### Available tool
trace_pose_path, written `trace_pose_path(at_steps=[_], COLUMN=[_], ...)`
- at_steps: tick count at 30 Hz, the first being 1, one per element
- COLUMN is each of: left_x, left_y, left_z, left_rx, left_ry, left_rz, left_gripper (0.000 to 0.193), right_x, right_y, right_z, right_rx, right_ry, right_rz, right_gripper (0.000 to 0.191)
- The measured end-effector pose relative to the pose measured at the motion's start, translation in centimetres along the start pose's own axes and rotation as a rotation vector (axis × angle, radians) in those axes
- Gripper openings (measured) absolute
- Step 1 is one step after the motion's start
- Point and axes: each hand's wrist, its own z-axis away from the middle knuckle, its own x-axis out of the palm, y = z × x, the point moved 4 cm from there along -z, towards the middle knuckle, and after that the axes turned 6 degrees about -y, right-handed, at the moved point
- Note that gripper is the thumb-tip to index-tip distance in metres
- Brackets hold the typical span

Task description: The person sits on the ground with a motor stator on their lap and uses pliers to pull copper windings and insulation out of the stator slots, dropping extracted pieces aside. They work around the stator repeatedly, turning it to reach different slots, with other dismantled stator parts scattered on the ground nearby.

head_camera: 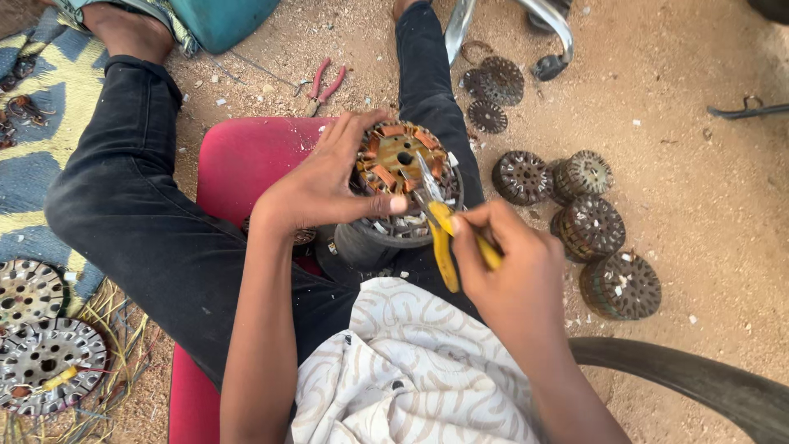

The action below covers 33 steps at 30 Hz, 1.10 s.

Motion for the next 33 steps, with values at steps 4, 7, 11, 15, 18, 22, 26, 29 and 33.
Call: trace_pose_path(at_steps=[4, 7, 11, 15, 18, 22, 26, 29, 33], left_x=[0.1, 0.1, 0.0, 0.5, 0.7, 0.8, 0.2, -1.1, 0.4], left_y=[-0.1, 0.2, 0.2, -0.6, -0.6, -1.1, -0.1, 2.5, 6.4], left_z=[0.0, -0.2, -0.1, 0.1, 0.1, 0.0, -0.3, 0.6, 1.4], left_rx=[-0.048, 0.016, 0.061, -0.075, 0.012, -0.002, -0.006, 0.256, 0.388], left_ry=[-0.007, 0.007, 0.025, -0.012, 0.016, 0.019, 0.089, 0.299, 0.12], left_rz=[-0.014, -0.028, -0.026, -0.007, -0.047, -0.061, -0.085, 0.449, 0.842], left_gripper=[0.121, 0.12, 0.122, 0.119, 0.118, 0.125, 0.133, 0.134, 0.103], right_x=[1.5, 3.0, 4.2, 4.6, 5.2, 5.8, 4.2, 3.6, 3.7], right_y=[0.1, 1.2, 3.1, 2.9, 3.5, 3.7, 2.2, 1.4, 0.7], right_z=[0.7, 1.4, 1.8, 2.4, 2.4, 2.6, 3.6, 4.1, 4.3], right_rx=[0.013, 0.021, 0.11, -0.079, 0.083, 0.283, 0.101, 0.036, 0.039], right_ry=[0.027, 0.03, -0.064, -0.033, -0.12, -0.2, -0.009, -0.031, -0.185], right_rz=[-0.024, -0.186, -0.196, -0.107, -0.238, -0.47, -0.361, -0.344, -0.511], right_gripper=[0.009, 0.016, 0.016, 0.021, 0.024, 0.025, 0.028, 0.031, 0.028])
